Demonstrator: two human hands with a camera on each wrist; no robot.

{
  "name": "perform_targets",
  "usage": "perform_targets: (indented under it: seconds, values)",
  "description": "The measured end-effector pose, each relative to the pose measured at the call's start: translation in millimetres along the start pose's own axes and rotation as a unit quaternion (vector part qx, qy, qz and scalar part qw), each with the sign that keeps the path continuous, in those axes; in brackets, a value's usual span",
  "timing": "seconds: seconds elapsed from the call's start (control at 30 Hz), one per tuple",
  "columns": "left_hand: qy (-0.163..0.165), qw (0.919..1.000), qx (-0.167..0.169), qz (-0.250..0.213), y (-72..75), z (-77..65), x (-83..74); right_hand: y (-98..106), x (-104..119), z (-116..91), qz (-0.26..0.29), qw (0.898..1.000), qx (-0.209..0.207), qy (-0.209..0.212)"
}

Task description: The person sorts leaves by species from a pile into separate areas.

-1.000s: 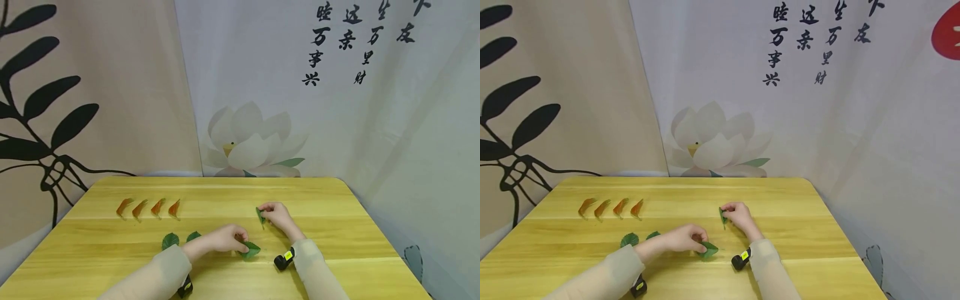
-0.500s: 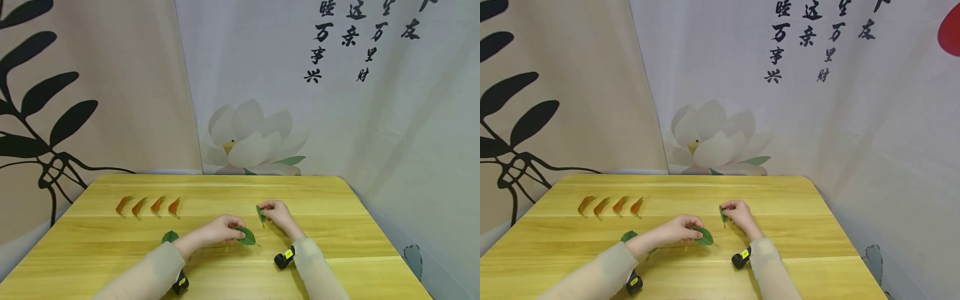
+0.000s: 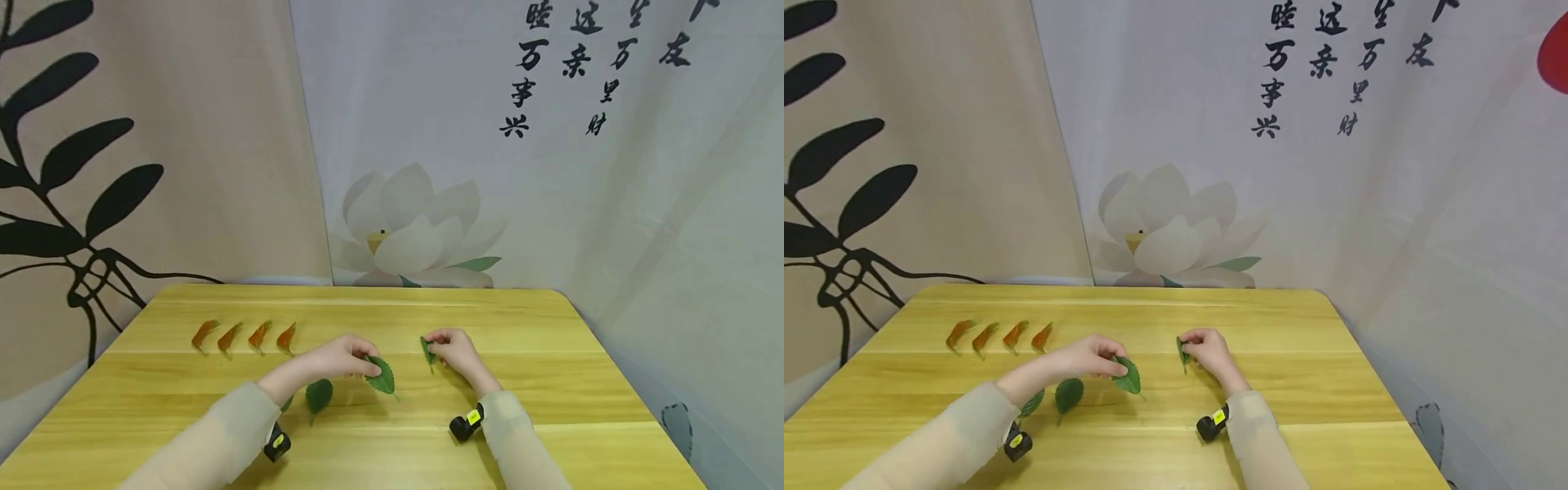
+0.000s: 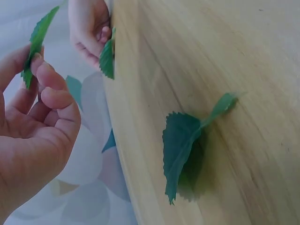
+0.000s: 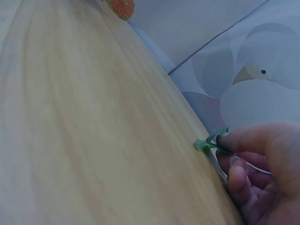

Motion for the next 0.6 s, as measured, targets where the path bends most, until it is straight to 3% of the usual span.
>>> perform_targets:
  seconds: [0.27, 0.43, 0.6]
  values:
    - [0.006, 0.9999, 0.008, -0.003, 9.8, -4.1, 3.7, -1, 0, 1, 0.004, 1.0, -0.001, 0.0]
    - [-0.008, 0.9984, 0.037, 0.043, 14.4, -3.7, 6.2, 0, -1, 0, 0.003, 1.0, 0.001, -0.012]
    - [-0.033, 0.9914, 0.085, 0.094, 13.8, -2.8, 7.3, -1, 0, 0, 0.009, 1.0, -0.001, -0.008]
Point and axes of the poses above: each hand's wrist, its own z-axis towards the middle knuckle, its own y-axis out of the back of the hand, x = y × z, the point moved 5 cm from there along z, towards the middle knuckle, and after that the axes turned 8 degrees about -x, right-handed, at the moved point
